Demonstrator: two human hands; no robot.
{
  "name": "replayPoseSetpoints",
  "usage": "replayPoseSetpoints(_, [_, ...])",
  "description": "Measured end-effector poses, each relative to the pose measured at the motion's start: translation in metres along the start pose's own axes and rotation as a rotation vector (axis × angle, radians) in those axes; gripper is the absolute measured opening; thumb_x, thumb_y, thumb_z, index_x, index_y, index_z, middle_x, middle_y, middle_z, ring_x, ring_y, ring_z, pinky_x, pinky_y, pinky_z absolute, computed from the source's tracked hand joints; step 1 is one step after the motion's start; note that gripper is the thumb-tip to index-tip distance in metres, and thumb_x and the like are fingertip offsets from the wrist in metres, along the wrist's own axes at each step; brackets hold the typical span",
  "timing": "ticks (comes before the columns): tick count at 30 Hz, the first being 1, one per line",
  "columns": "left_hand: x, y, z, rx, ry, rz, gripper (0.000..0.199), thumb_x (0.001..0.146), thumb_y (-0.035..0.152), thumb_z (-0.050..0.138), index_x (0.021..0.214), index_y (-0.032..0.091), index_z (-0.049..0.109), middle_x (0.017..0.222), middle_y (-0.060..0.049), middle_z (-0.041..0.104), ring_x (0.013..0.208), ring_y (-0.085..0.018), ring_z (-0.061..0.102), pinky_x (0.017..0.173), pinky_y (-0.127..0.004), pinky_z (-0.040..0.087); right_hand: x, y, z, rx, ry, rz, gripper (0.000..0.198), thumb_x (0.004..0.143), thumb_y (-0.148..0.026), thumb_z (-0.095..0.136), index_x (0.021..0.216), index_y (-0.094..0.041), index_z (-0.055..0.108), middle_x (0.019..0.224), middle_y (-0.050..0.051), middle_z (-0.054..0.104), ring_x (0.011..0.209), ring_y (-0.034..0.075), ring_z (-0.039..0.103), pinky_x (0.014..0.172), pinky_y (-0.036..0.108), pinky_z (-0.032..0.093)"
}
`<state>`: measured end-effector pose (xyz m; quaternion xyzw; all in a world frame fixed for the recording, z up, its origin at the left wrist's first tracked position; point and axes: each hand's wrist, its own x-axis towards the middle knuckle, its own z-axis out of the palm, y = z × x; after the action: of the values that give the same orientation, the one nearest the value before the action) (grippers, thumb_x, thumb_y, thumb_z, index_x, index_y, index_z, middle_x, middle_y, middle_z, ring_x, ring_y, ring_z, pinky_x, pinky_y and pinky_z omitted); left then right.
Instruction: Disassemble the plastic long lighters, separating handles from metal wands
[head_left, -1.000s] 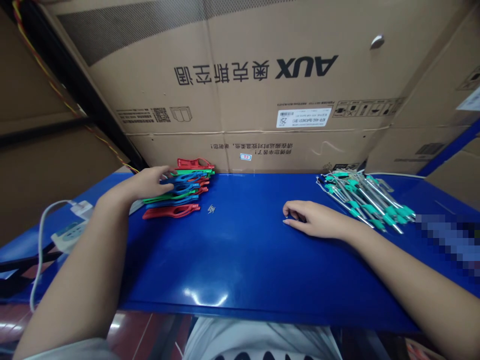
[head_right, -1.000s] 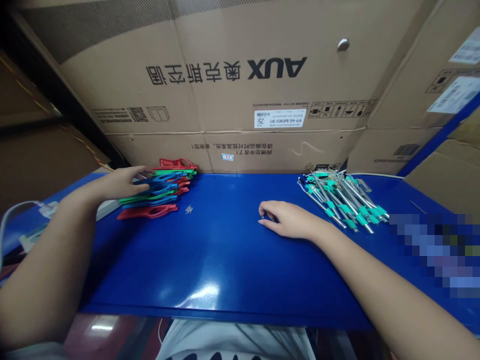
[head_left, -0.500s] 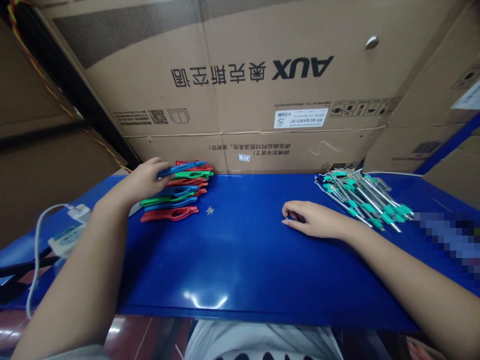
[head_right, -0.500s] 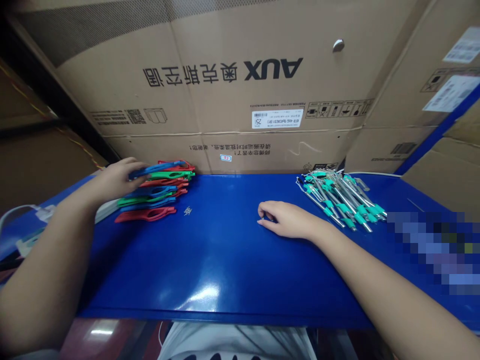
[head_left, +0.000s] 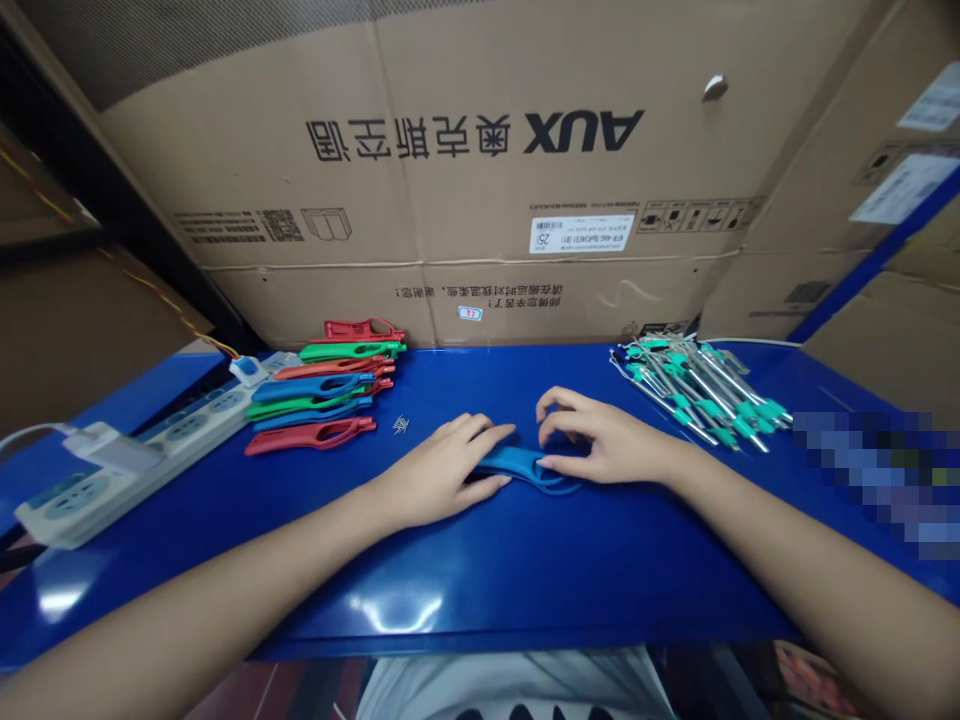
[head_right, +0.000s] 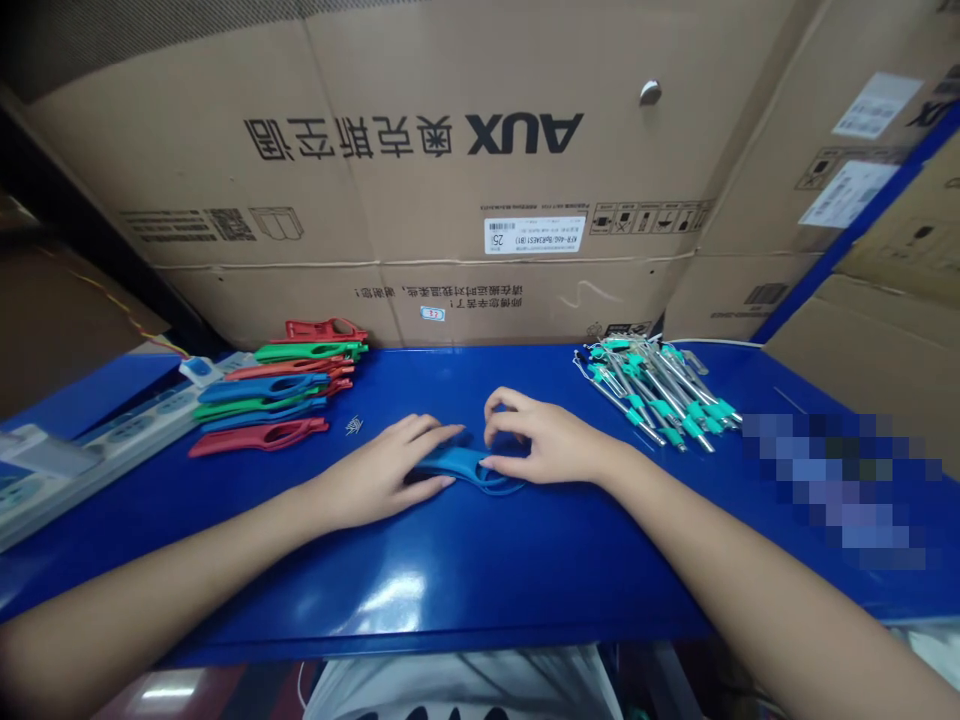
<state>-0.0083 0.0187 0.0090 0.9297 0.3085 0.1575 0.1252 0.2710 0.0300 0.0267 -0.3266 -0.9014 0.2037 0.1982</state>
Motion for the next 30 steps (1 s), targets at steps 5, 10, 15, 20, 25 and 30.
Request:
replayPoseSetpoints(5, [0.001,-0.008,-0.006,-0.150,0.016,-0.047,0.046,0.093,0.034,0.070,0.136,0.021,0.058,0.117,-0.009,0.064,0.113,-0.026,0.061,0.099,-0.041,0.052,0.001,0.000,-0.002,0.026,-0.142,0.050,0.032,0.085,-0.049,0.074,0.101,-0.023,0.065,0.105,0.001,0.055,0.081,0.012,0.054,0.074,0.027,0.044])
replayPoseSetpoints(10, [0.003,-0.010,-0.003,-0.169,0.056,-0.054,0.027,0.092,0.037,0.070,0.113,0.019,0.067,0.107,-0.007,0.065,0.103,-0.024,0.063,0.093,-0.039,0.052,-0.001,-0.003,-0.006,0.034,-0.190,0.046,0.038,0.082,-0.047,0.078,0.105,-0.023,0.060,0.102,0.000,0.056,0.082,0.013,0.052,0.072,0.026,0.042])
replayPoseSetpoints(15, [0.004,-0.008,-0.003,-0.112,0.072,-0.072,0.024,0.091,0.037,0.072,0.104,0.018,0.066,0.104,-0.006,0.066,0.100,-0.024,0.063,0.095,-0.042,0.051,-0.001,-0.006,-0.008,-0.076,-0.190,0.049,0.035,0.086,-0.048,0.074,0.109,-0.025,0.061,0.108,0.001,0.057,0.087,0.015,0.056,0.074,0.027,0.042])
replayPoseSetpoints(20, [0.005,-0.010,-0.002,-0.071,0.117,-0.145,0.025,0.091,0.040,0.071,0.102,0.019,0.066,0.102,-0.006,0.068,0.099,-0.025,0.065,0.093,-0.042,0.052,0.000,-0.008,-0.006,-0.136,-0.157,0.015,0.033,0.090,-0.037,0.068,0.121,-0.028,0.061,0.120,0.004,0.055,0.085,0.015,0.058,0.073,0.028,0.043])
replayPoseSetpoints(25, [0.004,-0.016,0.001,-0.132,0.167,-0.184,0.037,0.089,0.039,0.073,0.118,0.022,0.058,0.114,-0.007,0.069,0.108,-0.027,0.065,0.097,-0.044,0.052,0.000,-0.013,-0.001,-0.168,-0.218,0.045,0.012,0.093,-0.028,0.059,0.102,-0.024,0.066,0.117,0.005,0.056,0.074,0.013,0.056,0.066,0.028,0.041])
replayPoseSetpoints(30, [0.003,-0.016,0.001,-0.149,0.181,-0.249,0.055,0.088,0.039,0.074,0.133,0.024,0.047,0.111,-0.006,0.066,0.099,-0.025,0.066,0.088,-0.040,0.055,0.003,-0.010,-0.002,-0.057,-0.006,0.056,0.012,0.098,-0.032,0.055,0.097,-0.021,0.059,0.102,0.005,0.059,0.081,0.015,0.056,0.073,0.028,0.043])
